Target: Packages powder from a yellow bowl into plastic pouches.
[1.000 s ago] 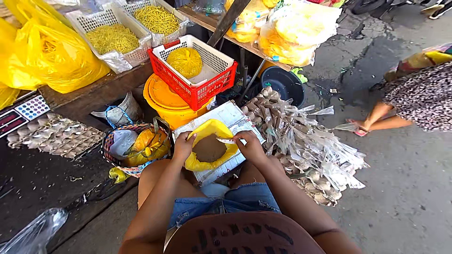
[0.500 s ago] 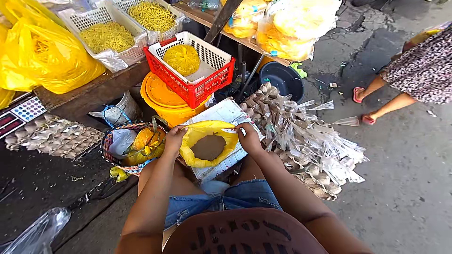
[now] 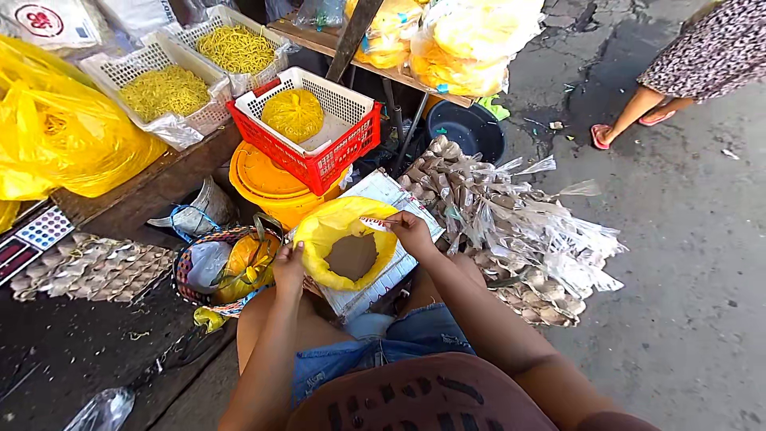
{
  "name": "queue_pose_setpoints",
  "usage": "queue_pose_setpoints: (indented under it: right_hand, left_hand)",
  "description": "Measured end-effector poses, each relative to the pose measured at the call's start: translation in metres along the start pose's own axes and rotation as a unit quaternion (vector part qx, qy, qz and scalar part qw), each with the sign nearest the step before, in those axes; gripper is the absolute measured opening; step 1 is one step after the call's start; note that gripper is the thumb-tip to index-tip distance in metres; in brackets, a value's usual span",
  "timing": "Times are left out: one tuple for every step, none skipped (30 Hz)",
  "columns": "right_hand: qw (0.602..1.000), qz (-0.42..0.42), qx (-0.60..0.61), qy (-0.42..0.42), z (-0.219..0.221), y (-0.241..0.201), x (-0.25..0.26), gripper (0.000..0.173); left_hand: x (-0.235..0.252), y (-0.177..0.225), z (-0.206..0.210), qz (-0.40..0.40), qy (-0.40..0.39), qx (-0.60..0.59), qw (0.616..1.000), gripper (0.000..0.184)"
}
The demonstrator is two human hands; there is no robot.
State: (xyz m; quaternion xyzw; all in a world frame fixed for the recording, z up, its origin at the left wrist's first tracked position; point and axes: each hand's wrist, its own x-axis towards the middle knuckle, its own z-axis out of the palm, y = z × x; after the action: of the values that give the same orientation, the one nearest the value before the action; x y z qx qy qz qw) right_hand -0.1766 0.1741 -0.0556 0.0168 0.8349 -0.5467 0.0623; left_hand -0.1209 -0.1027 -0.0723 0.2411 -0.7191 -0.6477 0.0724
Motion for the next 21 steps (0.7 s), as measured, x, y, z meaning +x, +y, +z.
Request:
queue_pose_setpoints:
  right_hand:
    - [1.0, -0.007, -0.01, -0.019, -0.001, 0.002, -0.003, 0.017]
    - [0.999, -0.017, -0.019, -0.039, -0.002, 0.005, -0.005, 0.018]
    - [0.998, -0.04, -0.022, -0.048, -0.003, 0.005, -0.005, 0.018]
    - [0.996, -0.069, -0.022, -0.052, -0.004, 0.003, -0.003, 0.018]
    - [0.994, -0.087, -0.023, -0.061, -0.004, 0.003, -0.003, 0.018]
    - [0.993, -0.089, -0.025, -0.078, -0.003, 0.006, -0.005, 0.018]
    - [0.992, -0.093, -0.025, -0.088, -0.002, 0.009, -0.006, 0.018]
    - [0.991, -0.109, -0.015, -0.08, -0.001, 0.009, -0.004, 0.018]
    - [0.99, -0.119, 0.003, -0.07, 0.0, 0.008, -0.003, 0.017]
    - [0.991, -0.11, 0.028, -0.071, 0.001, 0.007, -0.003, 0.016]
    - [0.992, -0.076, 0.063, -0.081, 0.001, 0.008, -0.002, 0.015]
    - [0.99, -0.027, 0.111, -0.087, 0.002, 0.01, 0.0, 0.014]
    - [0.982, 0.03, 0.171, -0.078, 0.002, 0.012, 0.003, 0.015]
    - [0.965, 0.092, 0.238, -0.057, 0.002, 0.013, 0.007, 0.018]
    - [0.942, 0.156, 0.296, -0.03, 0.002, 0.014, 0.011, 0.02]
    - [0.916, 0.212, 0.34, -0.007, 0.002, 0.016, 0.015, 0.024]
    - [0.892, 0.256, 0.373, 0.008, 0.0, 0.019, 0.019, 0.027]
    - [0.874, 0.284, 0.394, 0.015, -0.002, 0.024, 0.025, 0.028]
    - [0.861, 0.302, 0.41, 0.017, -0.003, 0.029, 0.03, 0.029]
    - [0.85, 0.318, 0.42, 0.015, -0.004, 0.032, 0.035, 0.029]
    - [0.841, 0.334, 0.426, 0.012, -0.004, 0.035, 0.038, 0.029]
  left_hand:
    - [0.004, -0.001, -0.002, 0.0, -0.002, 0.006, 1.0, 0.021]
    - [0.006, -0.002, -0.002, -0.003, -0.007, 0.017, 1.0, 0.021]
    - [0.009, 0.0, 0.0, -0.001, -0.012, 0.024, 1.0, 0.022]
    - [0.01, 0.003, 0.003, 0.003, -0.018, 0.026, 0.999, 0.022]
    - [0.007, 0.005, 0.005, 0.004, -0.025, 0.025, 0.999, 0.023]
    - [0.002, 0.002, 0.006, -0.001, -0.032, 0.021, 0.999, 0.024]
    - [0.0, 0.0, 0.008, -0.008, -0.036, 0.013, 0.999, 0.025]
    - [0.0, 0.0, 0.01, -0.012, -0.037, 0.002, 0.999, 0.025]
    - [0.001, 0.0, 0.011, -0.017, -0.039, -0.012, 0.999, 0.025]
    - [0.001, -0.002, 0.01, -0.027, -0.041, -0.028, 0.998, 0.026]
    - [0.0, -0.003, 0.009, -0.045, -0.044, -0.049, 0.997, 0.027]
    - [0.001, -0.003, 0.008, -0.068, -0.046, -0.074, 0.994, 0.028]
    - [0.004, -0.001, 0.007, -0.093, -0.044, -0.098, 0.99, 0.029]
    - [0.007, 0.0, 0.005, -0.121, -0.039, -0.119, 0.985, 0.031]
    - [0.012, -0.001, 0.001, -0.155, -0.036, -0.143, 0.977, 0.034]
    - [0.018, -0.005, -0.002, -0.19, -0.03, -0.168, 0.967, 0.035]
    - [0.024, -0.01, -0.005, -0.225, -0.023, -0.191, 0.955, 0.036]
    - [0.029, -0.014, -0.007, -0.254, -0.014, -0.208, 0.944, 0.035]
    - [0.035, -0.02, -0.01, -0.276, -0.005, -0.221, 0.935, 0.035]
    - [0.04, -0.025, -0.012, -0.292, 0.002, -0.23, 0.928, 0.035]
    - [0.043, -0.029, -0.012, -0.302, 0.011, -0.238, 0.923, 0.036]
